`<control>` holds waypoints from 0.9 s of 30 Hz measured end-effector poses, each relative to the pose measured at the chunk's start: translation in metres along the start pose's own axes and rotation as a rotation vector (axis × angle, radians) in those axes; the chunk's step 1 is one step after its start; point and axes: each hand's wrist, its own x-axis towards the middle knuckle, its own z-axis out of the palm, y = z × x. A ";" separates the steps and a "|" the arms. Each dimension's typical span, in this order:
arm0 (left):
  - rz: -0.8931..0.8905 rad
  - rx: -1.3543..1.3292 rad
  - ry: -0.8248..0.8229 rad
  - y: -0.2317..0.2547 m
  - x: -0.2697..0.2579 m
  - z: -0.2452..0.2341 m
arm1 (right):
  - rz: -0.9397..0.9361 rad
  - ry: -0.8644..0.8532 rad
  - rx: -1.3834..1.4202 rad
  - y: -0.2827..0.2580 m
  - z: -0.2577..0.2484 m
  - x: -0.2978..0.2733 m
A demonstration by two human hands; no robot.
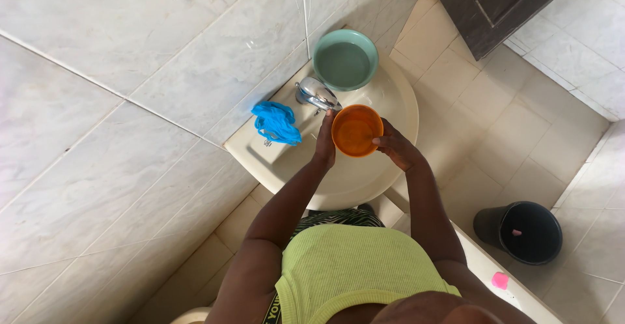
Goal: Cleaning a plastic cup with detergent and water in a bathroom sink.
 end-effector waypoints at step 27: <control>0.187 -0.065 0.268 -0.067 0.044 0.003 | 0.118 -0.264 -0.205 -0.012 -0.076 0.073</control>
